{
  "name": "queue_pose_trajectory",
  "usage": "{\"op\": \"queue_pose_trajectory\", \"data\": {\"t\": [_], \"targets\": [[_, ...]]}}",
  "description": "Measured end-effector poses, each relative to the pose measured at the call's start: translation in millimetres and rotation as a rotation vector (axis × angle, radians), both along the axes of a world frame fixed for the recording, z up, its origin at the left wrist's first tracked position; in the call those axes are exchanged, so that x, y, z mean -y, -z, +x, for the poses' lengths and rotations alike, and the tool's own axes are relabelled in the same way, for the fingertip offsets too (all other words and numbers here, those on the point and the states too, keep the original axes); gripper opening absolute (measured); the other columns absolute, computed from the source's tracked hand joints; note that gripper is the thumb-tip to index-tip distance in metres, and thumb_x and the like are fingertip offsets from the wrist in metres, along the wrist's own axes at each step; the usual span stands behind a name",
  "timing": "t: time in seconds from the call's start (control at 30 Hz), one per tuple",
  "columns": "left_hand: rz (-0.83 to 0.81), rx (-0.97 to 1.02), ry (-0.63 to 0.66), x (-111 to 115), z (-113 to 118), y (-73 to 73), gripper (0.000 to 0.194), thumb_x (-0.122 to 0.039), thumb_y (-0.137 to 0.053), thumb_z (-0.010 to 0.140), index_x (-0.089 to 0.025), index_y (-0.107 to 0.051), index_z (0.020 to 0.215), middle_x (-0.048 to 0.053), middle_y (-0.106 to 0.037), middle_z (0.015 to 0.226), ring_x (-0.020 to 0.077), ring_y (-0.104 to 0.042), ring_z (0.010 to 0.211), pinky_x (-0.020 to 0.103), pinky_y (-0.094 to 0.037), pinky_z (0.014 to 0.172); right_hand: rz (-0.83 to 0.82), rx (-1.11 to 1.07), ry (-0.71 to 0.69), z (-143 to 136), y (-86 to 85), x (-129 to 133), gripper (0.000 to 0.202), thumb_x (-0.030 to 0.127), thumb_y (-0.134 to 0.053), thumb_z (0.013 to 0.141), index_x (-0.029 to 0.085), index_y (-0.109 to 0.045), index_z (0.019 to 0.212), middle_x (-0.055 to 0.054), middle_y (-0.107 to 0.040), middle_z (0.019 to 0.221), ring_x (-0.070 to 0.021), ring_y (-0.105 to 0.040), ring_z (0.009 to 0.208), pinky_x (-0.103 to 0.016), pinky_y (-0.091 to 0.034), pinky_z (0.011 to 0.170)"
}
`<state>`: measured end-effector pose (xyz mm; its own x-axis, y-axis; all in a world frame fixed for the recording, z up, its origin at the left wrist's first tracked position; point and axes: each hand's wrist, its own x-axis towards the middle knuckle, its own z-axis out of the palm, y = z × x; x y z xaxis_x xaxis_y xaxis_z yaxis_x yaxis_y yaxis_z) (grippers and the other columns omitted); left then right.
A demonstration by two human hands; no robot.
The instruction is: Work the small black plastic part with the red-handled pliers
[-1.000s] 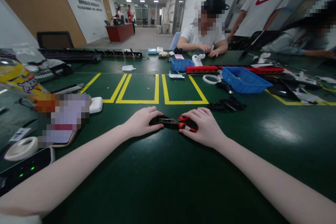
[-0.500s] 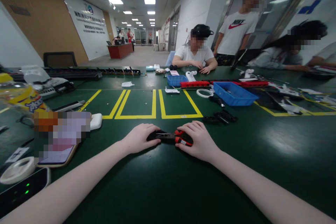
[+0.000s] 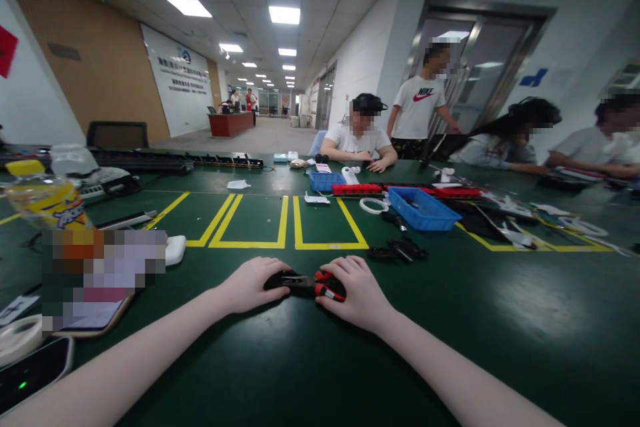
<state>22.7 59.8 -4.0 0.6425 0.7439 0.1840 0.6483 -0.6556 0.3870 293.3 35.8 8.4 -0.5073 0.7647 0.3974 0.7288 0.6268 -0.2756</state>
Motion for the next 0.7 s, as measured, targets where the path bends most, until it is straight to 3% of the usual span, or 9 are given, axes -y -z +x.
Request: {"op": "queue_pose_trajectory", "data": {"t": [0.13, 0.37, 0.7], "targets": [[-0.004, -0.001, -0.011, 1.2, 0.9, -1.4, 0.036, -0.043, -0.061, 0.089, -0.022, -0.06, 0.12, 0.007, -0.068, 0.112, 0.0252, -0.064, 0.101, 0.038, -0.048, 0.088, 0.004, 0.005, -0.012, 1.1, 0.3, 1.3, 0.041, 0.044, -0.073, 0.076, 0.024, -0.064, 0.111, -0.006, -0.068, 0.107, -0.0265, -0.06, 0.104, -0.05, -0.039, 0.1], [0.006, -0.02, 0.0, 3.3, 2.0, -3.3, 0.034, -0.044, -0.059, 0.09, -0.022, -0.061, 0.116, 0.006, -0.069, 0.11, 0.0252, -0.064, 0.1, 0.037, -0.048, 0.087, 0.005, 0.032, -0.016, 3.0, 4.9, -1.2, 0.043, 0.044, -0.075, 0.074, 0.023, -0.063, 0.11, -0.007, -0.066, 0.106, -0.0262, -0.06, 0.097, -0.042, -0.047, 0.084], [0.096, -0.08, -0.034, 6.4, 2.9, -1.5, 0.028, -0.039, -0.058, 0.087, -0.02, -0.058, 0.106, 0.007, -0.07, 0.1, 0.0253, -0.066, 0.091, 0.034, -0.048, 0.078, 0.033, 0.065, -0.032, -0.7, 4.4, 0.7, 0.042, 0.044, -0.074, 0.075, 0.021, -0.063, 0.108, -0.007, -0.065, 0.104, -0.0242, -0.06, 0.095, -0.039, -0.047, 0.079]]}}
